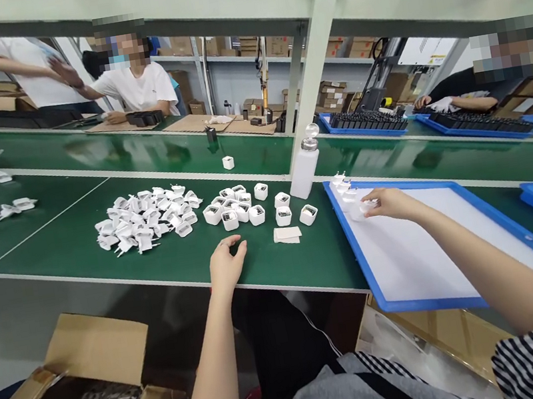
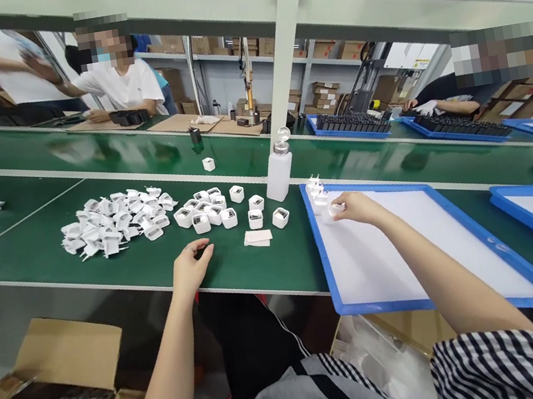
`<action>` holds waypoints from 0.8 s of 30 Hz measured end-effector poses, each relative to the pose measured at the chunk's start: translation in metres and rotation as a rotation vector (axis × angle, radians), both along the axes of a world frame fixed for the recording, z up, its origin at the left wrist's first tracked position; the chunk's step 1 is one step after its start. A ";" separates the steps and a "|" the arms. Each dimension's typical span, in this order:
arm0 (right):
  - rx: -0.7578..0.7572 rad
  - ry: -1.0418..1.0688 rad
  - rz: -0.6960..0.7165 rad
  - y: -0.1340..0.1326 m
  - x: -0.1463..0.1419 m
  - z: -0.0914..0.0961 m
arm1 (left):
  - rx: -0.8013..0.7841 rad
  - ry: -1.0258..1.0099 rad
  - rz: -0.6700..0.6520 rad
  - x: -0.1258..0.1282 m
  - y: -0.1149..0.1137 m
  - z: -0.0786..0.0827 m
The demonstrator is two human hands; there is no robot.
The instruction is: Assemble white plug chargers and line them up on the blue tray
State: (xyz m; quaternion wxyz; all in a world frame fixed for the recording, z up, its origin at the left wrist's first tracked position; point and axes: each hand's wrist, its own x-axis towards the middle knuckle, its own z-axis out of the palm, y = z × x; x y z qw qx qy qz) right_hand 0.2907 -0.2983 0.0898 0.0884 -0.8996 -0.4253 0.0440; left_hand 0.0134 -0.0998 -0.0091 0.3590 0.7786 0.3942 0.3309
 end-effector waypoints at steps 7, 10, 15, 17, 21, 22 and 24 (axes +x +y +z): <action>0.215 0.117 -0.111 0.007 -0.011 -0.030 | 0.009 -0.007 -0.006 0.000 0.000 -0.002; 0.309 0.194 -0.199 0.006 -0.010 -0.039 | 0.013 -0.015 -0.007 -0.001 -0.001 -0.002; 0.315 0.272 -0.214 0.009 -0.009 -0.048 | 0.036 -0.017 -0.018 -0.001 -0.002 0.000; 0.250 0.270 -0.218 0.010 -0.012 -0.046 | 0.041 -0.016 -0.027 -0.002 -0.002 0.001; -0.026 0.054 -0.257 0.010 -0.032 -0.021 | 0.033 -0.018 -0.042 -0.003 -0.002 0.002; -0.067 -0.026 -0.259 0.012 -0.040 -0.011 | 0.030 -0.019 -0.046 -0.003 -0.002 0.002; -0.068 -0.175 -0.215 0.023 -0.060 0.011 | 0.028 -0.024 -0.051 -0.003 -0.002 0.002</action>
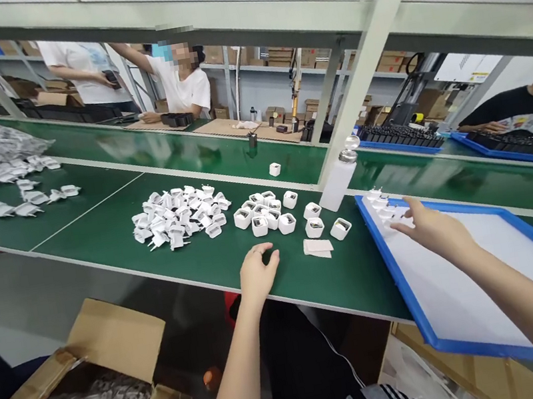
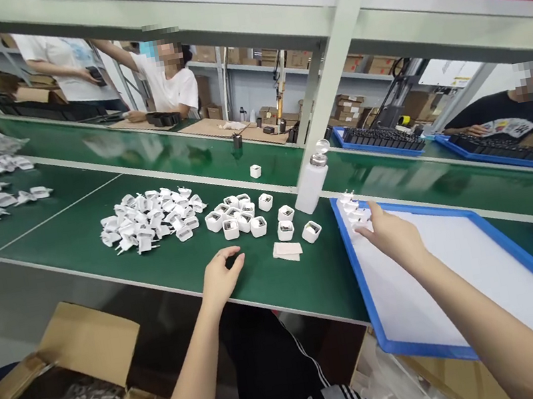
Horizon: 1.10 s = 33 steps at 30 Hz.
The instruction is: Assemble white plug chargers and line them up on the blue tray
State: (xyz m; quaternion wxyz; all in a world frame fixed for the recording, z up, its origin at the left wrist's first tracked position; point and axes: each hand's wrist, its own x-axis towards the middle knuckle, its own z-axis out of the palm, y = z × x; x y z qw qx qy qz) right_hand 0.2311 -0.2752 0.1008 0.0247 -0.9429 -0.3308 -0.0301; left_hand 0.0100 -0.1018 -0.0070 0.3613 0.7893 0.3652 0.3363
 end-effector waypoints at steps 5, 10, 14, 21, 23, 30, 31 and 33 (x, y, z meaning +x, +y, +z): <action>-0.010 -0.245 0.293 0.095 -0.033 0.035 | 0.004 -0.015 -0.010 -0.001 -0.001 -0.001; -0.177 -0.112 0.292 0.236 -0.003 0.016 | -0.014 -0.043 -0.017 -0.001 -0.002 -0.003; -0.216 -0.068 0.281 0.299 0.032 -0.014 | -0.039 -0.076 -0.023 -0.003 -0.002 -0.006; -0.193 -0.079 0.342 0.311 0.050 -0.035 | -0.088 -0.139 -0.050 0.000 -0.003 -0.003; -0.157 -0.107 0.359 0.307 0.036 -0.029 | -0.076 -0.156 -0.055 0.000 -0.005 -0.003; -0.038 -0.109 0.822 0.232 -0.076 0.002 | 0.147 -0.294 0.506 -0.030 0.024 -0.009; -0.075 -0.057 0.908 0.213 -0.092 -0.001 | 0.137 -0.229 0.583 -0.038 0.036 -0.008; -0.163 -0.003 1.031 0.180 -0.117 -0.013 | 0.092 -0.080 0.576 -0.050 0.063 -0.004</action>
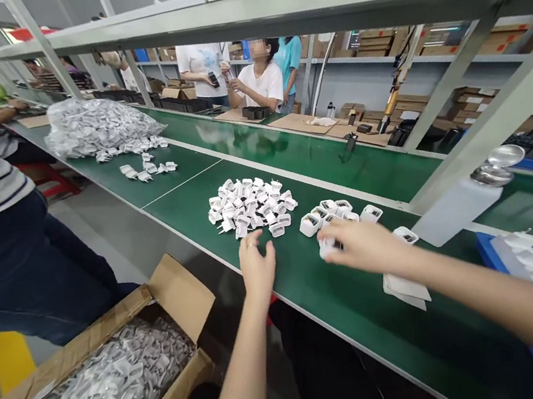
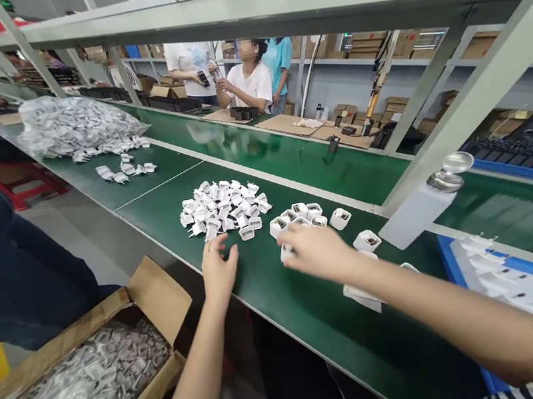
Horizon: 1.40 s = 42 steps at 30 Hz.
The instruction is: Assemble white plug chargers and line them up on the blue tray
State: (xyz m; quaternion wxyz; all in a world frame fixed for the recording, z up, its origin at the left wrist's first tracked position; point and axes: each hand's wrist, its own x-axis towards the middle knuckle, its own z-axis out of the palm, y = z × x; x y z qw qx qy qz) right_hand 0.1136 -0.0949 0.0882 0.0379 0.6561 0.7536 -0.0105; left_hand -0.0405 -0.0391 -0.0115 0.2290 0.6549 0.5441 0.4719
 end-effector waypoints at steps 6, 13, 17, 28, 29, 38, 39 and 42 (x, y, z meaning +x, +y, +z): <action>-0.080 0.012 0.081 -0.040 -0.027 -0.035 | -0.135 0.155 -0.201 0.000 0.041 0.013; 0.026 0.338 -0.007 -0.038 -0.010 -0.014 | -0.167 -0.147 -0.203 0.004 0.009 0.015; -0.020 0.915 -0.098 -0.029 -0.003 -0.014 | -0.329 -0.776 -0.486 0.007 -0.027 0.023; -0.131 1.832 -0.081 -0.038 -0.001 -0.029 | -0.296 -0.492 -0.553 0.011 -0.074 0.026; -0.151 1.845 -0.090 -0.039 0.000 -0.028 | -0.224 -0.326 -0.485 0.012 -0.076 0.021; 0.022 1.312 -0.111 -0.035 0.015 -0.029 | -0.151 0.290 -0.364 0.026 -0.074 0.011; 0.052 1.184 -0.085 -0.034 0.016 -0.031 | -0.149 0.295 -0.391 0.024 -0.072 0.012; 0.108 0.873 0.030 -0.030 0.016 -0.035 | -0.149 0.298 -0.429 0.019 -0.068 0.009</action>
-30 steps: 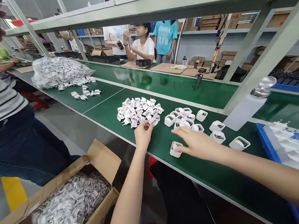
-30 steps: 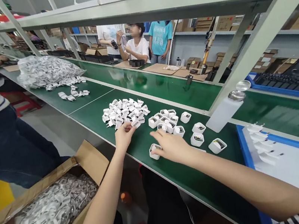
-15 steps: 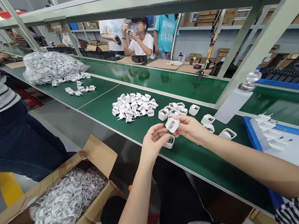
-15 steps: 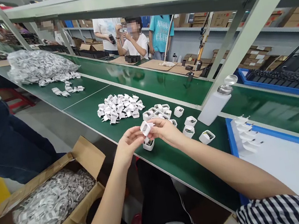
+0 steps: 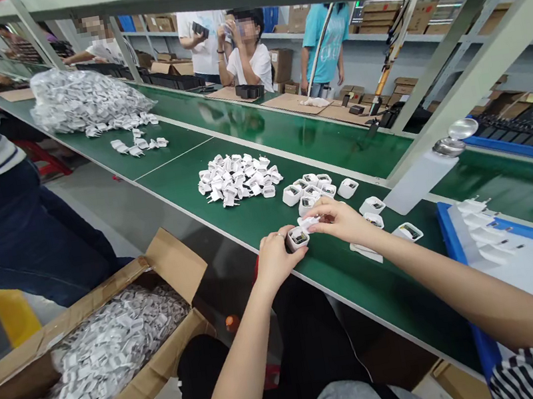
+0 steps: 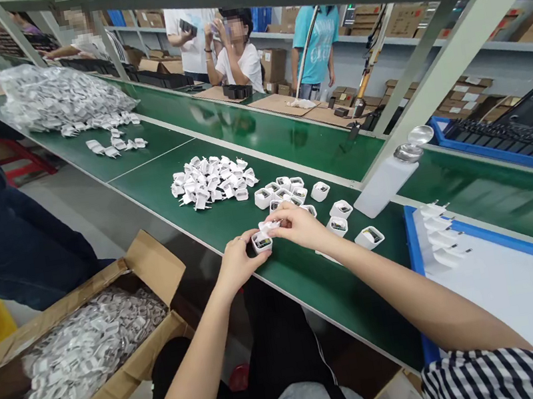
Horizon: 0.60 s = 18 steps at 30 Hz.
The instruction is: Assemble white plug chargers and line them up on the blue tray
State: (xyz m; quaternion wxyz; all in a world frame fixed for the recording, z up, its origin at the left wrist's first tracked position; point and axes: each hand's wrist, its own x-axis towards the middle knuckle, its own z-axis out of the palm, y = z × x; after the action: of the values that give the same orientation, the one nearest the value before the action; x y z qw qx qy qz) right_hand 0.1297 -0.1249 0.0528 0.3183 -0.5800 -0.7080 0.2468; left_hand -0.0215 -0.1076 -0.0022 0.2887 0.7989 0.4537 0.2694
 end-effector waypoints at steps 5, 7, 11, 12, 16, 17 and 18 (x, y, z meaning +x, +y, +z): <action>0.036 -0.303 0.140 0.002 -0.009 -0.002 | -0.017 0.008 -0.024 -0.004 0.001 -0.004; 0.009 -0.376 0.163 0.003 -0.013 0.000 | -0.022 -0.002 -0.041 -0.004 0.001 -0.003; -0.012 -0.470 0.191 0.004 -0.016 0.006 | -0.034 -0.010 -0.060 -0.005 0.001 -0.001; -0.019 -0.484 0.194 0.004 -0.016 0.007 | -0.036 -0.010 -0.059 -0.005 0.001 -0.001; -0.084 -0.565 0.201 0.007 -0.017 0.014 | -0.041 -0.007 -0.048 -0.005 0.000 0.000; -0.108 -0.602 0.205 0.008 -0.018 0.016 | -0.043 -0.004 -0.045 -0.005 0.000 0.000; -0.132 -0.643 0.215 0.009 -0.019 0.018 | -0.045 0.000 -0.040 -0.005 -0.001 0.000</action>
State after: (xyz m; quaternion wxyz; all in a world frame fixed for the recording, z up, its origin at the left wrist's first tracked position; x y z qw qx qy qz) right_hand 0.1103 -0.1155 0.0712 0.0128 -0.5695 -0.8118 0.1287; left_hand -0.0262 -0.1083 -0.0022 0.3120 0.8012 0.4435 0.2530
